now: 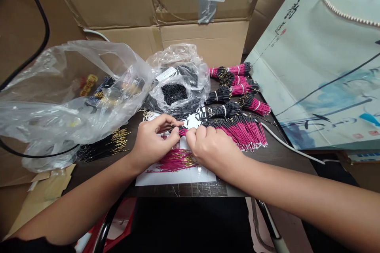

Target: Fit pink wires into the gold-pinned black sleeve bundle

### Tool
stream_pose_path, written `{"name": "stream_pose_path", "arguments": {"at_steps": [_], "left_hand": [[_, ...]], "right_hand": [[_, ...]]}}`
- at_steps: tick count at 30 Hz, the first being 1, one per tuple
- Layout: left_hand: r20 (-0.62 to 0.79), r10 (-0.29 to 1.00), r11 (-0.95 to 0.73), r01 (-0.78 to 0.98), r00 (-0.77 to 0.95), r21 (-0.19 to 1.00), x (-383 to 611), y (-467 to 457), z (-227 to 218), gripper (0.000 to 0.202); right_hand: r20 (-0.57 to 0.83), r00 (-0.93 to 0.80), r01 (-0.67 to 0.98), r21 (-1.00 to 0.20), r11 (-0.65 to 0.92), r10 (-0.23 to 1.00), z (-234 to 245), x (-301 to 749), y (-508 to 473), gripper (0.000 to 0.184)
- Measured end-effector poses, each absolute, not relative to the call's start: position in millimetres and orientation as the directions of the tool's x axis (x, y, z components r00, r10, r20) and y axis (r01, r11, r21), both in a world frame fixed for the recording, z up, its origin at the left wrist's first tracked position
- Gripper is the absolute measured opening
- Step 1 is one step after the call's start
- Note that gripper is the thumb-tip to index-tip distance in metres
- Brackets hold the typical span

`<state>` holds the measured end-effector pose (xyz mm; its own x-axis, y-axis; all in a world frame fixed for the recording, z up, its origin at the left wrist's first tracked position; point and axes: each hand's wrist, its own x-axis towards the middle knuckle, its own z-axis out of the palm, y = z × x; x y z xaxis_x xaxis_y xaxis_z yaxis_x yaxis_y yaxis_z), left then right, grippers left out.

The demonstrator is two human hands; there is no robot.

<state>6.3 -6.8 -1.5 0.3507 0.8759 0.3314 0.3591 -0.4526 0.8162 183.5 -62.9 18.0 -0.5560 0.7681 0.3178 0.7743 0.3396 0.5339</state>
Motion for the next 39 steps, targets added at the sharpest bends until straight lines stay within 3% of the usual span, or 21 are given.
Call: {"name": "stream_pose_path", "arguments": {"at_steps": [4, 8, 12, 19, 31, 39], "left_hand": [[0.364, 0.838, -0.498, 0.297, 0.406, 0.815, 0.3, -7.7, 0.8, 0.016], [0.452, 0.737, -0.579, 0.124, 0.502, 0.806, -5.1, -7.1, 8.6, 0.036], [0.558, 0.618, -0.668, -0.005, 0.555, 0.745, -5.6, -5.8, 17.8, 0.032], [0.533, 0.466, -0.725, -0.041, 0.706, 0.688, -4.7, -4.8, 21.5, 0.041], [0.672, 0.378, -0.816, -0.115, 0.637, 0.567, 3.1, -8.1, 11.2, 0.037], [0.687, 0.403, -0.84, -0.052, 0.605, 0.54, -0.5, -10.5, 9.6, 0.039]], "right_hand": [[0.33, -0.588, 0.752, 0.56, 0.348, 0.739, 23.0, 188.1, -60.2, 0.007], [0.334, -0.672, 0.702, 0.57, 0.426, 0.661, 30.0, 201.0, -57.4, 0.004], [0.345, -0.753, 0.642, 0.574, 0.509, 0.561, 34.2, 215.9, -53.1, 0.008], [0.339, -0.817, 0.572, 0.584, 0.576, 0.467, 32.0, 219.6, -52.3, 0.012], [0.389, -0.809, 0.587, 0.495, 0.641, 0.44, 27.8, 200.3, -55.7, 0.009], [0.385, -0.792, 0.61, 0.441, 0.659, 0.475, 21.0, 193.6, -59.0, 0.009]]}}
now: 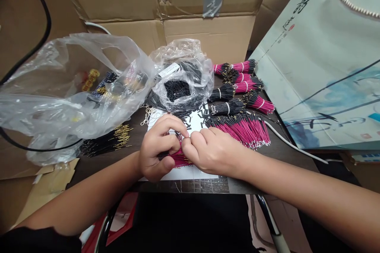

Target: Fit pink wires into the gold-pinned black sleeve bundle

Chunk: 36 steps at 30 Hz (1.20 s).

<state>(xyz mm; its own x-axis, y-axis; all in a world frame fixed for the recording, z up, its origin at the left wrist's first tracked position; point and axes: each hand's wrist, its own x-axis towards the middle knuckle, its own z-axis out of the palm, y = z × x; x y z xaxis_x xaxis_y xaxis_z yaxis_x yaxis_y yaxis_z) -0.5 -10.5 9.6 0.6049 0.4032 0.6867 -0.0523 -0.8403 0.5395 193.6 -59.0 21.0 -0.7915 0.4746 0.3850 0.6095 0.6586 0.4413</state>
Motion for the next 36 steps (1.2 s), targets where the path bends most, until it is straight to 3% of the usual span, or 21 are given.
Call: {"name": "stream_pose_path", "arguments": {"at_steps": [7, 16, 24, 28, 32, 36], "left_hand": [[0.683, 0.512, -0.809, 0.026, 0.521, 0.587, -1.2, -13.9, 10.0, 0.044], [0.619, 0.557, -0.792, 0.128, 0.554, 0.598, -2.8, -13.4, 8.0, 0.05], [0.557, 0.625, -0.7, 0.076, 0.547, 0.71, -0.9, -14.9, 6.5, 0.064], [0.596, 0.677, -0.679, 0.053, 0.432, 0.733, -0.3, -11.3, 7.1, 0.072], [0.583, 0.676, -0.678, 0.07, 0.451, 0.732, -0.3, -9.1, 7.9, 0.062], [0.56, 0.665, -0.68, 0.089, 0.494, 0.728, -0.2, -9.2, 7.9, 0.058]], "right_hand": [[0.385, -0.78, 0.624, 0.421, 0.658, 0.494, 22.3, 191.4, -59.3, 0.012], [0.401, -0.737, 0.674, 0.378, 0.635, 0.544, 17.9, 187.5, -63.7, 0.008], [0.382, -0.556, 0.827, 0.165, 0.537, 0.739, 3.3, 186.6, -83.3, 0.016], [0.344, -0.278, 0.958, 0.031, 0.285, 0.897, -1.3, 226.9, -95.3, 0.018], [0.356, 0.116, 0.961, 0.197, -0.195, 0.927, -3.8, 277.6, -102.7, 0.026], [0.274, 0.2, 0.924, 0.266, -0.274, 0.941, -8.1, 293.6, -101.7, 0.03]]}}
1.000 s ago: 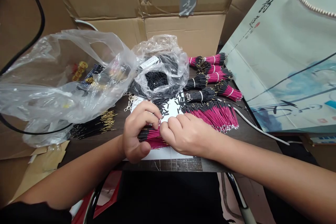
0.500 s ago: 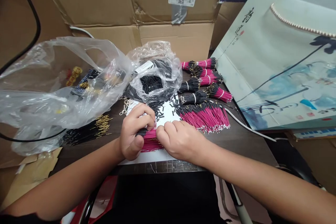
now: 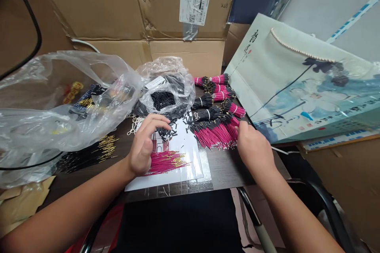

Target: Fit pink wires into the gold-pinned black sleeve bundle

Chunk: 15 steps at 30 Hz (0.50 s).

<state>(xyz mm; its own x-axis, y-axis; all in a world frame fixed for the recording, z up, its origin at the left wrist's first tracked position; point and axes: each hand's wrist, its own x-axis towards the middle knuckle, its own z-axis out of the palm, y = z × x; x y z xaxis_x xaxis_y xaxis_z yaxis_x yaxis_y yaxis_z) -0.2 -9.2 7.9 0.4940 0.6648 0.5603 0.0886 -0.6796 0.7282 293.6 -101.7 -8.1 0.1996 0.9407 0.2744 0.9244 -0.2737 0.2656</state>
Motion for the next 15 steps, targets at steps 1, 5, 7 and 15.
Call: {"name": "stream_pose_path", "arguments": {"at_steps": [1, 5, 7, 15], "left_hand": [[0.556, 0.663, -0.68, 0.094, 0.501, 0.727, -0.2, -8.9, 7.8, 0.057], [0.547, 0.663, -0.683, 0.113, 0.512, 0.722, -0.4, -6.6, 7.8, 0.055], [0.538, 0.668, -0.679, 0.126, 0.514, 0.723, -0.4, -5.8, 7.7, 0.053], [0.515, 0.668, -0.678, 0.155, 0.538, 0.718, -1.0, -3.4, 5.7, 0.05]], "right_hand": [[0.252, 0.19, 0.926, 0.274, -0.258, 0.949, -9.7, 292.0, -100.8, 0.031], [0.249, 0.158, 0.931, 0.285, -0.228, 0.956, -17.1, 279.7, -99.3, 0.04], [0.271, 0.173, 0.929, 0.275, -0.249, 0.947, -20.3, 274.5, -100.4, 0.044], [0.402, 0.244, 0.914, 0.21, -0.348, 0.883, -26.6, 261.3, -105.8, 0.042]]}}
